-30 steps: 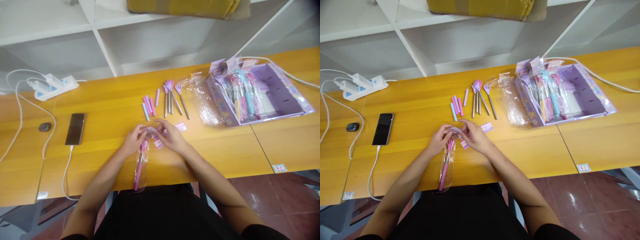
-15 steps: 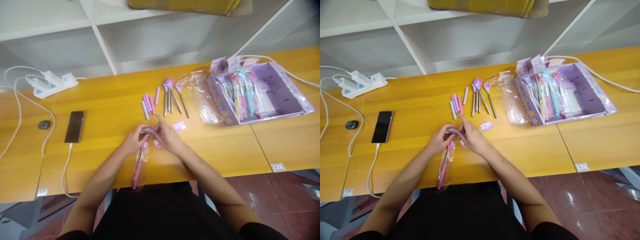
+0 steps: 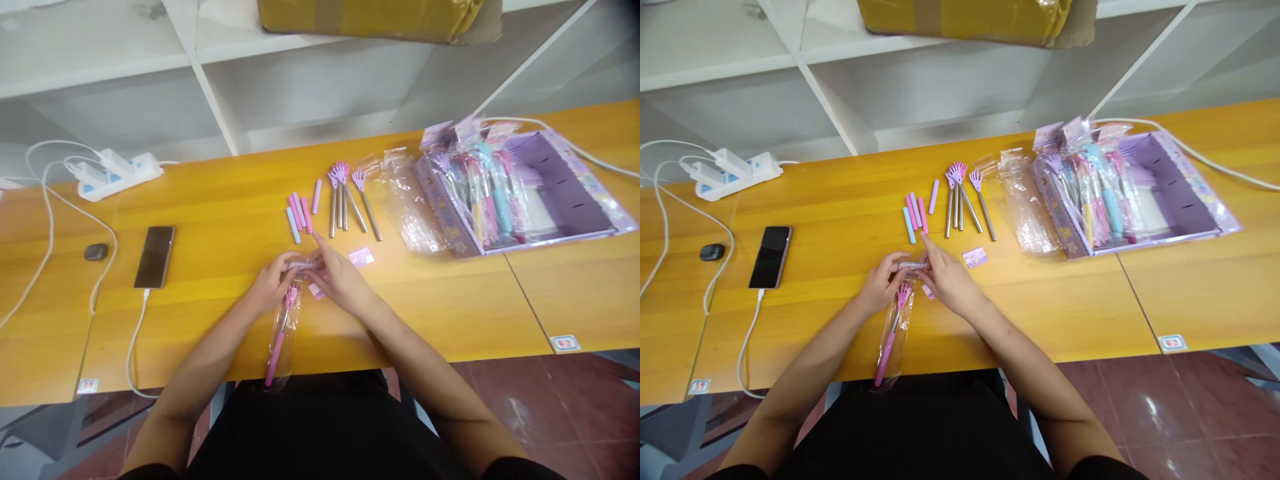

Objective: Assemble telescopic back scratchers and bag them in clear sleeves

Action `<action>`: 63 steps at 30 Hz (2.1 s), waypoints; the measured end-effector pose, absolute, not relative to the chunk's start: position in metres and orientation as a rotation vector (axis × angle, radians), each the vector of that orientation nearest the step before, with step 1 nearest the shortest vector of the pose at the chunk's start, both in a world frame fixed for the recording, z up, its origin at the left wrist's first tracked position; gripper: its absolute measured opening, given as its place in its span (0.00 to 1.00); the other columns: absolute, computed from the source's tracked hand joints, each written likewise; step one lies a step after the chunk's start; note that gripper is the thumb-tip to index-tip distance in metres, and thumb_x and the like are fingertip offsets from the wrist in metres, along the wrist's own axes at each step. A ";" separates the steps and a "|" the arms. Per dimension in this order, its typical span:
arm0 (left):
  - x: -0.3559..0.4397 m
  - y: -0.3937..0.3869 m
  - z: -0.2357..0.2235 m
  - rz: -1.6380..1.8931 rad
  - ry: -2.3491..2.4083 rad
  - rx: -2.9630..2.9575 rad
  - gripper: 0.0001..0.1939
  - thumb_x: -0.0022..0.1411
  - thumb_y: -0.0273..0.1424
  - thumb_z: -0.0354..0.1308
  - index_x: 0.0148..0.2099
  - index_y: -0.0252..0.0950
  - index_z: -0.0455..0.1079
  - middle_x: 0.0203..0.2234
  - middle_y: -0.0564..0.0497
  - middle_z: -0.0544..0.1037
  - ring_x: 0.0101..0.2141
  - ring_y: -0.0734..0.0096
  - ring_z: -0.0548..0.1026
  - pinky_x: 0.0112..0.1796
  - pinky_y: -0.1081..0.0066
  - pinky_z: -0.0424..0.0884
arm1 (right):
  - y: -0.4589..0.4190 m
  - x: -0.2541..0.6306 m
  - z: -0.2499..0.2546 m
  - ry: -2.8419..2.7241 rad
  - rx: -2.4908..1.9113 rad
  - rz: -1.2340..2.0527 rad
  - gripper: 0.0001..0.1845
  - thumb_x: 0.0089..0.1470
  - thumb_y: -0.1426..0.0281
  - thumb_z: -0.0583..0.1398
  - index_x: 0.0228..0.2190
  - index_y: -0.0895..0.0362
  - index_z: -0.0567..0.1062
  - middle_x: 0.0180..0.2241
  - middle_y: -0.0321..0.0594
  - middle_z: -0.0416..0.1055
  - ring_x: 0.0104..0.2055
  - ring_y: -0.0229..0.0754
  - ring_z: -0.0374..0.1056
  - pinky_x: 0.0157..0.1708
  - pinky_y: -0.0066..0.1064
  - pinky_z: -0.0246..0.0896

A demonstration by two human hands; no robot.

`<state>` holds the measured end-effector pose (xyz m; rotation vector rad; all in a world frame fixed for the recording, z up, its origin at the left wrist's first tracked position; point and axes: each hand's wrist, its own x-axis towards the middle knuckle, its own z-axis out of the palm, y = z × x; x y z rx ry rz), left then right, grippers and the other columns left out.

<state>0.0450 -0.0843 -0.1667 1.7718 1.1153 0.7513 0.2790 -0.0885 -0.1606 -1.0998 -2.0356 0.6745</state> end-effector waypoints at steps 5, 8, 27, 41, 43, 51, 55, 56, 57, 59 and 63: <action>0.043 -0.084 -0.167 0.810 1.135 1.675 0.25 0.81 0.39 0.55 0.74 0.40 0.65 0.41 0.49 0.88 0.39 0.62 0.86 0.47 0.64 0.79 | -0.085 0.279 -0.161 -1.908 -1.070 0.681 0.37 0.76 0.67 0.58 0.78 0.46 0.54 0.48 0.47 0.79 0.41 0.48 0.79 0.46 0.45 0.82; 0.043 -0.082 -0.170 0.842 1.101 1.610 0.23 0.80 0.39 0.57 0.72 0.40 0.67 0.42 0.48 0.88 0.41 0.60 0.86 0.49 0.61 0.79 | -0.086 0.277 -0.157 -1.944 -1.026 0.645 0.33 0.76 0.70 0.57 0.76 0.46 0.58 0.48 0.45 0.81 0.42 0.47 0.80 0.48 0.45 0.82; 0.042 -0.081 -0.171 0.826 1.063 1.620 0.32 0.69 0.24 0.61 0.73 0.41 0.66 0.48 0.47 0.88 0.46 0.63 0.86 0.52 0.63 0.80 | -0.092 0.274 -0.148 -2.106 -0.985 0.821 0.31 0.74 0.73 0.56 0.73 0.49 0.63 0.54 0.47 0.82 0.46 0.47 0.82 0.52 0.44 0.79; 0.041 -0.079 -0.171 0.899 1.044 1.414 0.22 0.78 0.43 0.61 0.67 0.40 0.71 0.53 0.42 0.86 0.53 0.58 0.85 0.56 0.61 0.78 | -0.092 0.277 -0.145 -2.157 -0.956 0.790 0.31 0.73 0.73 0.58 0.72 0.48 0.64 0.55 0.46 0.81 0.42 0.44 0.80 0.46 0.41 0.80; 0.040 -0.076 -0.169 0.945 1.058 1.367 0.23 0.78 0.50 0.59 0.60 0.38 0.76 0.52 0.42 0.86 0.54 0.56 0.84 0.58 0.60 0.78 | -0.092 0.276 -0.145 -2.148 -0.946 0.788 0.32 0.73 0.74 0.57 0.73 0.48 0.63 0.56 0.47 0.81 0.42 0.44 0.81 0.47 0.41 0.80; 0.042 -0.075 -0.167 0.994 1.076 1.292 0.26 0.76 0.55 0.61 0.57 0.37 0.75 0.51 0.41 0.86 0.54 0.55 0.84 0.60 0.56 0.77 | -0.096 0.272 -0.147 -2.202 -0.884 0.790 0.35 0.72 0.76 0.58 0.75 0.48 0.60 0.66 0.52 0.75 0.46 0.46 0.81 0.49 0.43 0.81; 0.043 -0.077 -0.168 1.000 1.041 1.241 0.25 0.76 0.54 0.61 0.58 0.38 0.73 0.50 0.41 0.87 0.54 0.55 0.85 0.61 0.54 0.78 | -0.097 0.272 -0.146 -2.226 -0.884 0.792 0.35 0.72 0.76 0.58 0.74 0.48 0.60 0.65 0.51 0.75 0.47 0.46 0.81 0.50 0.44 0.81; 0.044 -0.077 -0.168 0.999 1.032 1.230 0.25 0.76 0.54 0.61 0.58 0.38 0.73 0.50 0.41 0.87 0.53 0.55 0.86 0.60 0.54 0.78 | -0.097 0.272 -0.145 -2.219 -0.882 0.785 0.36 0.71 0.77 0.58 0.74 0.47 0.60 0.64 0.50 0.76 0.49 0.46 0.81 0.51 0.44 0.81; 0.044 -0.077 -0.168 0.999 1.026 1.221 0.25 0.76 0.54 0.61 0.58 0.38 0.72 0.50 0.41 0.88 0.52 0.55 0.86 0.59 0.54 0.79 | -0.096 0.272 -0.145 -2.208 -0.878 0.774 0.36 0.71 0.77 0.57 0.74 0.47 0.61 0.63 0.49 0.77 0.51 0.47 0.81 0.52 0.45 0.81; 0.044 -0.077 -0.167 1.004 1.021 1.207 0.26 0.76 0.54 0.61 0.58 0.38 0.72 0.49 0.41 0.88 0.51 0.55 0.87 0.56 0.55 0.81 | -0.096 0.272 -0.145 -2.149 -0.889 0.722 0.34 0.71 0.77 0.57 0.73 0.46 0.63 0.63 0.48 0.77 0.55 0.48 0.80 0.54 0.45 0.80; 0.044 -0.079 -0.165 0.989 0.985 1.208 0.26 0.76 0.54 0.61 0.60 0.38 0.71 0.51 0.39 0.87 0.52 0.53 0.87 0.56 0.54 0.81 | -0.094 0.270 -0.154 -1.988 -1.046 0.612 0.27 0.73 0.70 0.61 0.69 0.48 0.67 0.58 0.48 0.78 0.37 0.42 0.80 0.42 0.39 0.81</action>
